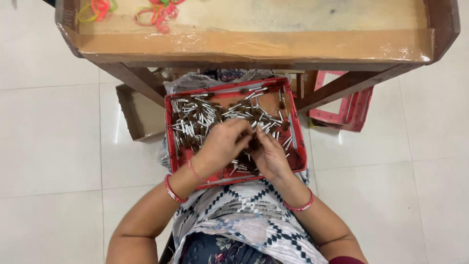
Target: The recorder sorts small metal pins from a red tray into bundles and then places them into molded components on a workbench.
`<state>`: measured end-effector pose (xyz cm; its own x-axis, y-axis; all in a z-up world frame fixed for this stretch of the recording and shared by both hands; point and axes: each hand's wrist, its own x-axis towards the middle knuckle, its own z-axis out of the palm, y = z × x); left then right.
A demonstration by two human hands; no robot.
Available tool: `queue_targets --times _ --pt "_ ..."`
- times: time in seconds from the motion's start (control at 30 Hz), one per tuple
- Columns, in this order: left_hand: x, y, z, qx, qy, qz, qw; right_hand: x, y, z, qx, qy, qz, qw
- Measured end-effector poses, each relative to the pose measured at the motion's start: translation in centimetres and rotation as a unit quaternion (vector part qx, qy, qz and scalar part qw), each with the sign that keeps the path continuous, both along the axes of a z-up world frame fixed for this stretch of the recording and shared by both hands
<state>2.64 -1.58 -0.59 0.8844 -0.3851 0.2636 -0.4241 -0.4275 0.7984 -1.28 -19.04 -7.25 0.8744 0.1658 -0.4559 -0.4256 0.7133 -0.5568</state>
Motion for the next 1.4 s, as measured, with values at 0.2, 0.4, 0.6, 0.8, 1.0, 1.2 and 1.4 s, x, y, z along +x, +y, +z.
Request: queue_targets --times 0.2,0.4,0.6,0.8,1.0,1.2,1.4 --pt "-1.2 0.6 2.5 0.038 -0.100 -0.006 0.994 -0.8 -0.6 -3.3 0.034 -0.011 0.044 0.998" --pt "-1.2 1.0 1.3 0.045 0.058 -0.122 0.990 -1.3 -1.2 -5.3 0.026 -0.014 0.150 0.988" --pt "-1.8 1.4 -1.2 0.045 0.000 -0.178 0.983 -1.8 -2.4 -7.8 0.027 -0.031 0.205 0.978" --pt "-2.6 1.5 -1.1 0.038 -0.022 -0.198 0.979 -2.3 -2.0 -7.0 -0.009 0.022 0.227 0.974" --pt "-4.0 1.8 -1.0 0.043 -0.054 -0.204 0.977 -2.9 -2.2 -7.0 -0.067 0.018 0.259 0.963" --pt "-4.6 1.9 -2.0 0.056 -0.056 -0.167 0.983 -2.4 -1.5 -4.8 -0.067 0.030 0.239 0.968" --pt "-4.7 5.2 0.9 0.008 -0.075 -0.140 0.987 -3.1 -2.1 -6.1 -0.300 -0.088 0.277 0.909"
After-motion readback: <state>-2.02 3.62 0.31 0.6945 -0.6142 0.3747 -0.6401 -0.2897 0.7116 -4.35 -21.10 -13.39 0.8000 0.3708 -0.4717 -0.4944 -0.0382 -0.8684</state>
